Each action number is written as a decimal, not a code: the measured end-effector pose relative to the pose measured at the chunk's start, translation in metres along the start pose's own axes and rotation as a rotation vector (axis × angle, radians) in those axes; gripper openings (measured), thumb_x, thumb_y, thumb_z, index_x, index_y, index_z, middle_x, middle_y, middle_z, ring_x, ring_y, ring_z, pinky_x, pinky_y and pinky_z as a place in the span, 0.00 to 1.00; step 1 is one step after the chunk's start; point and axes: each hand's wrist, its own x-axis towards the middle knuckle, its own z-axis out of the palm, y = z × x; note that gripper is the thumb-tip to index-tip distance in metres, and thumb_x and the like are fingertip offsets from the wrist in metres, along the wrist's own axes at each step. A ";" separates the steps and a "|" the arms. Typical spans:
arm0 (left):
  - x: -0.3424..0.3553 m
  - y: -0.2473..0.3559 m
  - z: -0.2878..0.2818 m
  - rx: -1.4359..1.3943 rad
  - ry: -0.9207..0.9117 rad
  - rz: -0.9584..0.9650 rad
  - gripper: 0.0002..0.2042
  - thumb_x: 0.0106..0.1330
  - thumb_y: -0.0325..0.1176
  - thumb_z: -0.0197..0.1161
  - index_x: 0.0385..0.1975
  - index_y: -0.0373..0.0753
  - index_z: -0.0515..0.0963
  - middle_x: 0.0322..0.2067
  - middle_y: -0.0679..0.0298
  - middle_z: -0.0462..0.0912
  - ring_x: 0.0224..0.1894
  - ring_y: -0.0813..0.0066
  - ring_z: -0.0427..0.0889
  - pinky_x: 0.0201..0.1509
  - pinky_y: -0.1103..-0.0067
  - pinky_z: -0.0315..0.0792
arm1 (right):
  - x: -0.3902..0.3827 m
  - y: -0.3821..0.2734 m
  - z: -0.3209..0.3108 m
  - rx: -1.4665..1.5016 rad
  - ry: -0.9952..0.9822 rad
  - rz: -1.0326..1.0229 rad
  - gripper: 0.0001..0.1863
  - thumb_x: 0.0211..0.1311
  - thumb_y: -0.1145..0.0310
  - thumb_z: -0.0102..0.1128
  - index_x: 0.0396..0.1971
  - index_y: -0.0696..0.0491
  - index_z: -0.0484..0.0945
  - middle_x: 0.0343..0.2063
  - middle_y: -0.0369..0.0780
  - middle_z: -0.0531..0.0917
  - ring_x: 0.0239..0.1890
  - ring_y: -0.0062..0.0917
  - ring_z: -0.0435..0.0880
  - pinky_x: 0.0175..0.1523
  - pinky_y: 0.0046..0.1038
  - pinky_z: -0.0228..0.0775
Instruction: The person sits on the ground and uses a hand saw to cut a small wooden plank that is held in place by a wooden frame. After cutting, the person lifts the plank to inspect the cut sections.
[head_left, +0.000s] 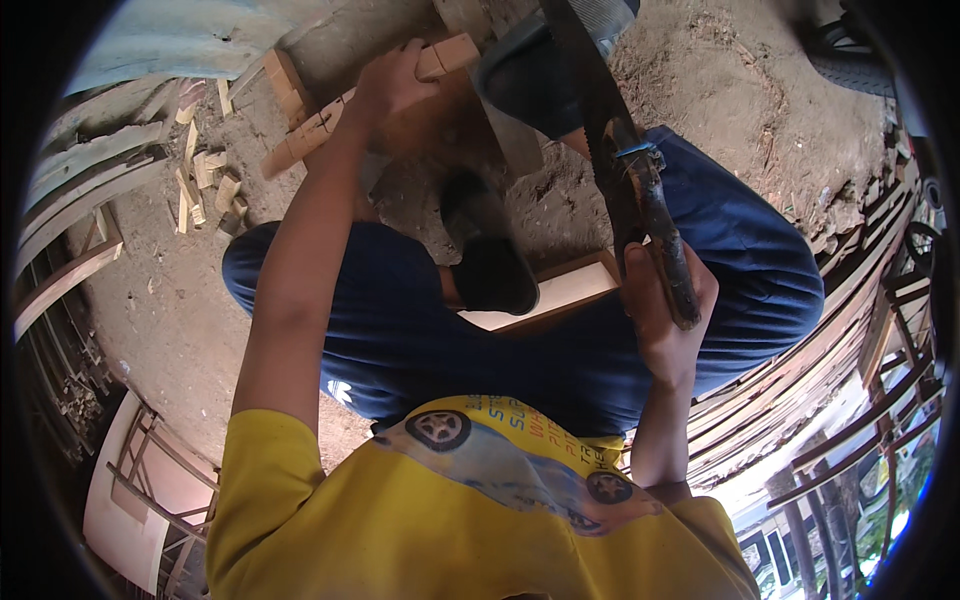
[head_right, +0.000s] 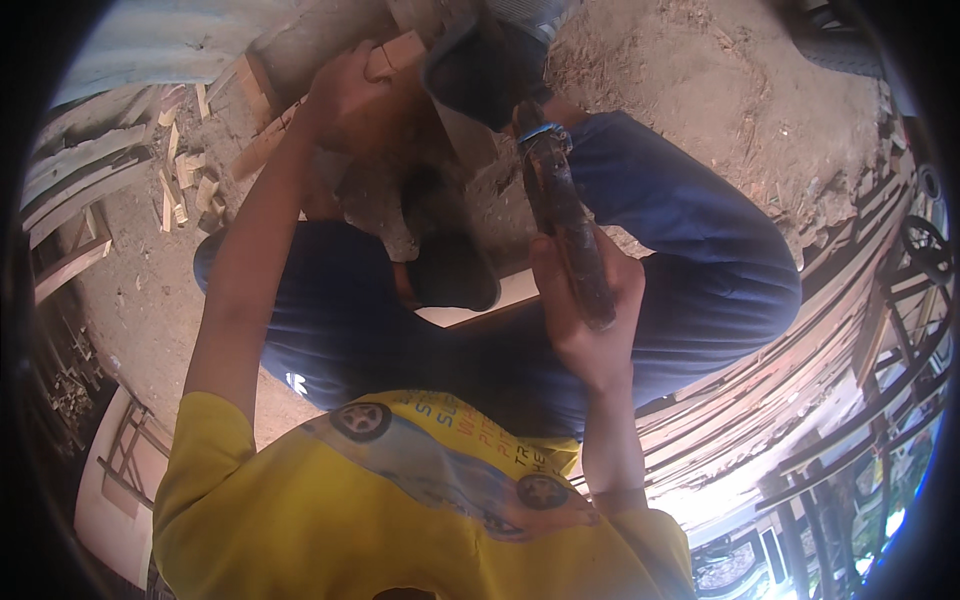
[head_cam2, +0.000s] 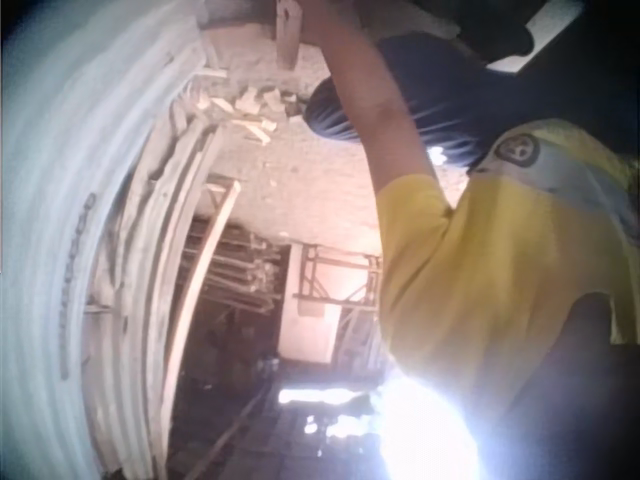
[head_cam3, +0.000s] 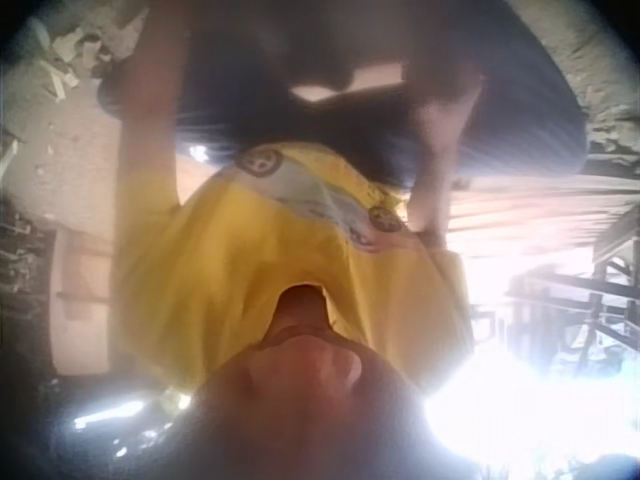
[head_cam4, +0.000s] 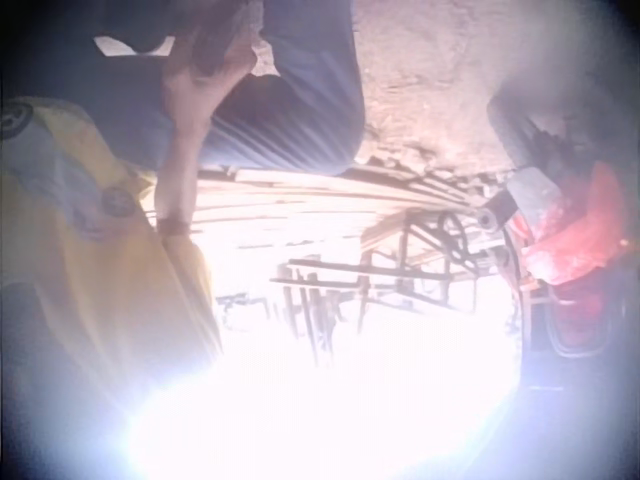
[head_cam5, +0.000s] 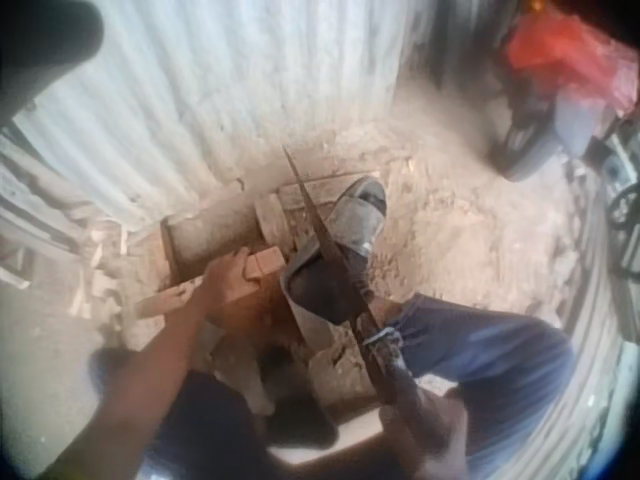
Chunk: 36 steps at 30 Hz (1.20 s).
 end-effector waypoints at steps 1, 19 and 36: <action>0.000 0.004 -0.002 0.023 -0.026 -0.043 0.27 0.53 0.47 0.64 0.51 0.39 0.70 0.41 0.48 0.80 0.48 0.49 0.77 0.51 0.63 0.70 | 0.000 -0.001 0.003 -0.013 -0.027 -0.004 0.06 0.58 0.73 0.59 0.26 0.61 0.75 0.15 0.34 0.73 0.19 0.14 0.69 0.24 0.20 0.60; 0.005 0.011 -0.018 -0.029 -0.183 -0.107 0.23 0.49 0.48 0.64 0.42 0.39 0.78 0.39 0.51 0.82 0.45 0.53 0.80 0.50 0.64 0.74 | 0.046 0.052 0.120 -0.024 -0.154 -0.091 0.08 0.61 0.71 0.57 0.25 0.60 0.75 0.15 0.42 0.76 0.20 0.18 0.77 0.25 0.27 0.66; 0.009 0.004 -0.012 -0.026 -0.190 -0.078 0.27 0.47 0.46 0.65 0.44 0.33 0.77 0.41 0.46 0.81 0.47 0.51 0.79 0.51 0.64 0.73 | -0.048 0.002 0.080 -0.089 -0.170 0.049 0.08 0.62 0.74 0.57 0.25 0.60 0.73 0.13 0.32 0.71 0.18 0.09 0.65 0.21 0.21 0.55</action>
